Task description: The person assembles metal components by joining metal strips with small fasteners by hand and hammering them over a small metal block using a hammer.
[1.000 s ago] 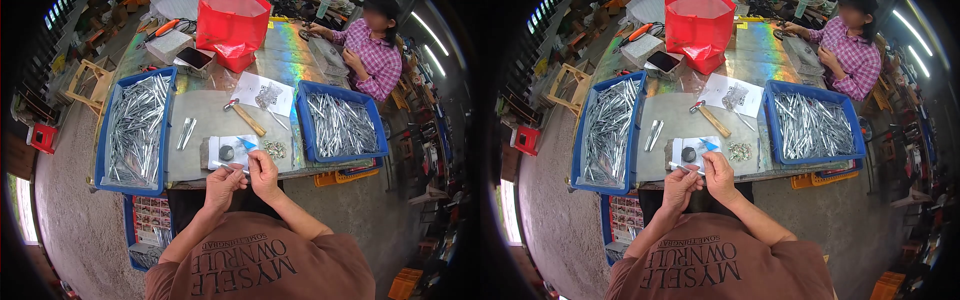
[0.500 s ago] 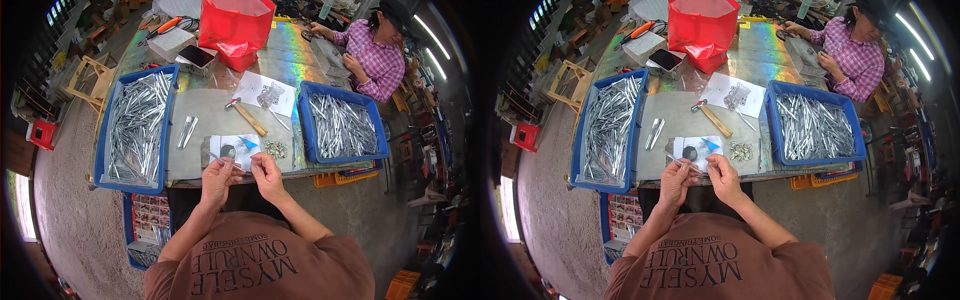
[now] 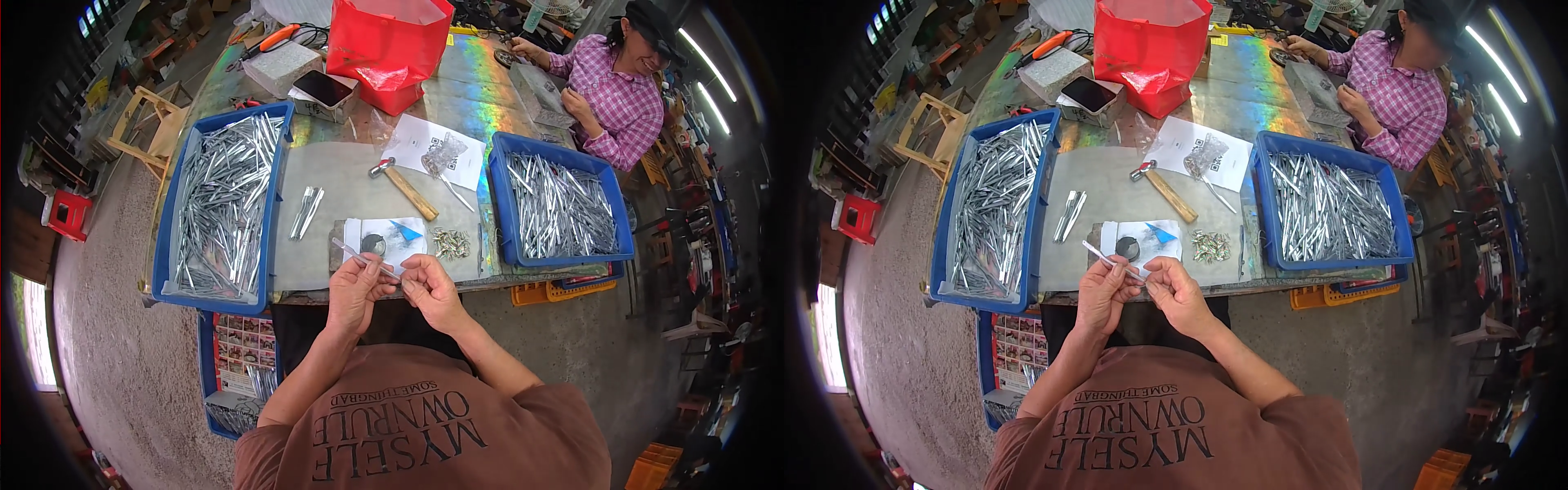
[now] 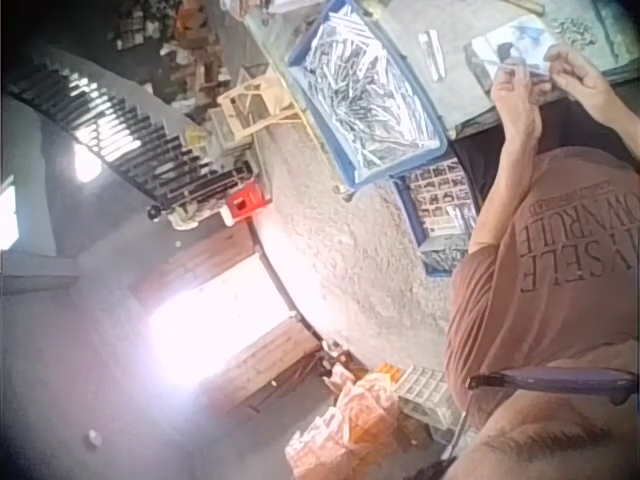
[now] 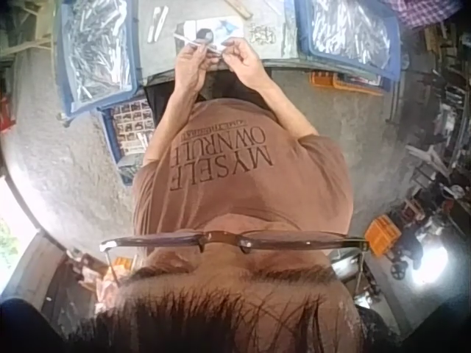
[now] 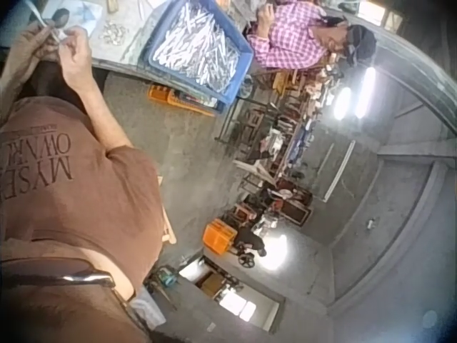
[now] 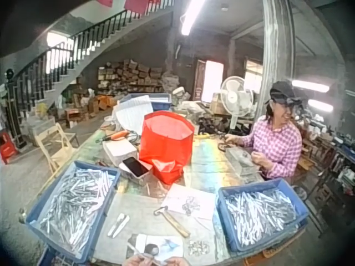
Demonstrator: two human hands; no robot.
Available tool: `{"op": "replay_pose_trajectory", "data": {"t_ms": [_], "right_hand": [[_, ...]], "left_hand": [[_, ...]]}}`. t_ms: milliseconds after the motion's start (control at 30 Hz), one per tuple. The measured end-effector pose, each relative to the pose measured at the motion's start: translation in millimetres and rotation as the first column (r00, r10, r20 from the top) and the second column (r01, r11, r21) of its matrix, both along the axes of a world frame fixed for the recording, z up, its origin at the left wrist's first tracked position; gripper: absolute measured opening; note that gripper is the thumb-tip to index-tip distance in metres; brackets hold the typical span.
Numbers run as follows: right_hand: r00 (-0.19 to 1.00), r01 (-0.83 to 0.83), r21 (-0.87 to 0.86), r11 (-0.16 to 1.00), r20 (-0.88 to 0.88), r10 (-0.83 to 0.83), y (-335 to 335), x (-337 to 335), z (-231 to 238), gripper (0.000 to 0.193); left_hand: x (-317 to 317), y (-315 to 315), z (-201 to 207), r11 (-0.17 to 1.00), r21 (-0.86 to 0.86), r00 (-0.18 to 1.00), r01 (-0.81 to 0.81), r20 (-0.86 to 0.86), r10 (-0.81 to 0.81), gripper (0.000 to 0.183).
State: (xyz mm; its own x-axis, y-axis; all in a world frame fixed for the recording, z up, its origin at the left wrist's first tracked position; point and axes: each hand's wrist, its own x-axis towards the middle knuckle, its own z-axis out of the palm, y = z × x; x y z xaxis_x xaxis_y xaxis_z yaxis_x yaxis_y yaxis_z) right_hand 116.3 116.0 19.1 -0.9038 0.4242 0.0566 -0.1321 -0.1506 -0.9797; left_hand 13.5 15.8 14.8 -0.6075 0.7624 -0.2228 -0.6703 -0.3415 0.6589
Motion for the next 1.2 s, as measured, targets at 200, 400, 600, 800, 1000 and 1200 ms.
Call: {"op": "replay_pose_trajectory", "data": {"t_ms": [200,400,600,800,1000,1200], "right_hand": [[1.000,0.003,-0.024,1.000,-0.013,-0.004,0.6,0.6,-1.1,0.024],[0.999,0.031,-0.161,0.987,-0.038,-0.037,-1.7,0.1,-0.8,0.023],[0.992,0.066,-0.286,0.956,-0.084,-0.093,-5.8,-2.4,-1.0,0.022],[0.989,0.105,-0.330,0.938,-0.063,-0.133,-6.0,-5.7,-2.8,0.021],[0.985,0.158,-0.287,0.945,-0.015,-0.170,-7.0,-9.2,0.4,0.021],[0.980,0.188,-0.302,0.934,-0.004,-0.199,-7.8,-11.6,-0.6,0.023]], "left_hand": [[1.0,-0.1,0.1,1.000,-0.006,1.000,0.019,-0.024,-0.019,0.013],[3.0,0.9,0.2,0.999,-0.047,0.995,0.006,-0.095,-0.010,0.013],[6.5,2.1,-0.8,0.999,-0.030,0.973,-0.039,-0.227,0.031,0.013],[7.6,2.2,5.1,0.996,-0.072,0.977,-0.058,-0.209,0.042,0.015],[8.5,2.1,7.3,0.994,-0.088,0.979,-0.064,-0.199,0.045,0.016],[7.7,2.8,5.1,0.989,-0.110,0.975,-0.099,-0.208,0.074,0.016]]}}
